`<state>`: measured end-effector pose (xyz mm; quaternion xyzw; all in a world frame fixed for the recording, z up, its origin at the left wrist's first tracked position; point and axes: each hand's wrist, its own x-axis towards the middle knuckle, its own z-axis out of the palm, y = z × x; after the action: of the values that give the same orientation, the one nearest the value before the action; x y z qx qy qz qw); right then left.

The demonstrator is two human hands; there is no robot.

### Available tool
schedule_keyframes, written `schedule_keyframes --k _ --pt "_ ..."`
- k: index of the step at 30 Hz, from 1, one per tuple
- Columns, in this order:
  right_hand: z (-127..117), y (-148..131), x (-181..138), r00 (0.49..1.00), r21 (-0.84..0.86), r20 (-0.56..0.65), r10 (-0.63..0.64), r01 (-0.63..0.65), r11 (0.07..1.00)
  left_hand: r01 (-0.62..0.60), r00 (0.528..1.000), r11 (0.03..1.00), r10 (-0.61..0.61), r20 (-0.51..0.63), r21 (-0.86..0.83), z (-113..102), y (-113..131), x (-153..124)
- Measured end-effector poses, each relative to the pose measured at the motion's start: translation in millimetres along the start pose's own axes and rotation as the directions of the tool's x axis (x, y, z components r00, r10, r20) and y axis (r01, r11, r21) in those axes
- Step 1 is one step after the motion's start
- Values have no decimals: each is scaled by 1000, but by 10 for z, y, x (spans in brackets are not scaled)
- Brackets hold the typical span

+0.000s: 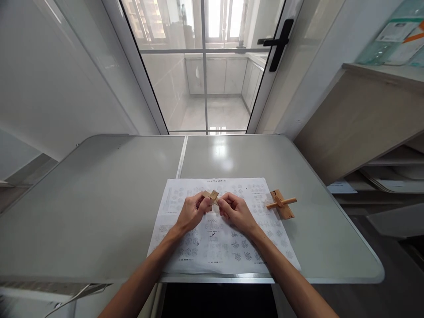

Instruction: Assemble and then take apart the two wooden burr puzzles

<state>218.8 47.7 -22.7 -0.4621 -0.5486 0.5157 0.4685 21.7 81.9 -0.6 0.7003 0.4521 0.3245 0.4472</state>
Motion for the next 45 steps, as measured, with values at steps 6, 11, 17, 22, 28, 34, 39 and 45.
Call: schedule_keyframes --k 6,11,17,22,28,34,39,45 --pt "14 19 -23 998 20 49 47 -48 999 43 997 999 -42 69 -5 -52 13 -2" --pt "36 30 -14 998 24 37 60 -61 998 30 981 998 -19 192 -56 -65 29 -19" --pt "41 44 3 998 47 -1 62 -62 997 108 972 977 -66 223 -182 -64 26 14" --pt "30 29 14 1000 54 -27 4 -2 999 262 946 892 -162 281 -368 -127 32 45" --pt "24 -16 2 994 0 60 -93 93 996 441 867 690 -162 472 -573 -180 10 63" --pt "86 -18 -24 988 -84 40 -149 152 985 494 818 667 -138 559 -558 -160 -1 70" --pt "107 50 -24 978 -155 -152 -145 121 980 353 934 748 -250 254 -562 -78 -48 109" --pt "82 68 -3 971 -211 -191 -143 102 972 114 989 913 -67 131 -393 -62 -64 58"
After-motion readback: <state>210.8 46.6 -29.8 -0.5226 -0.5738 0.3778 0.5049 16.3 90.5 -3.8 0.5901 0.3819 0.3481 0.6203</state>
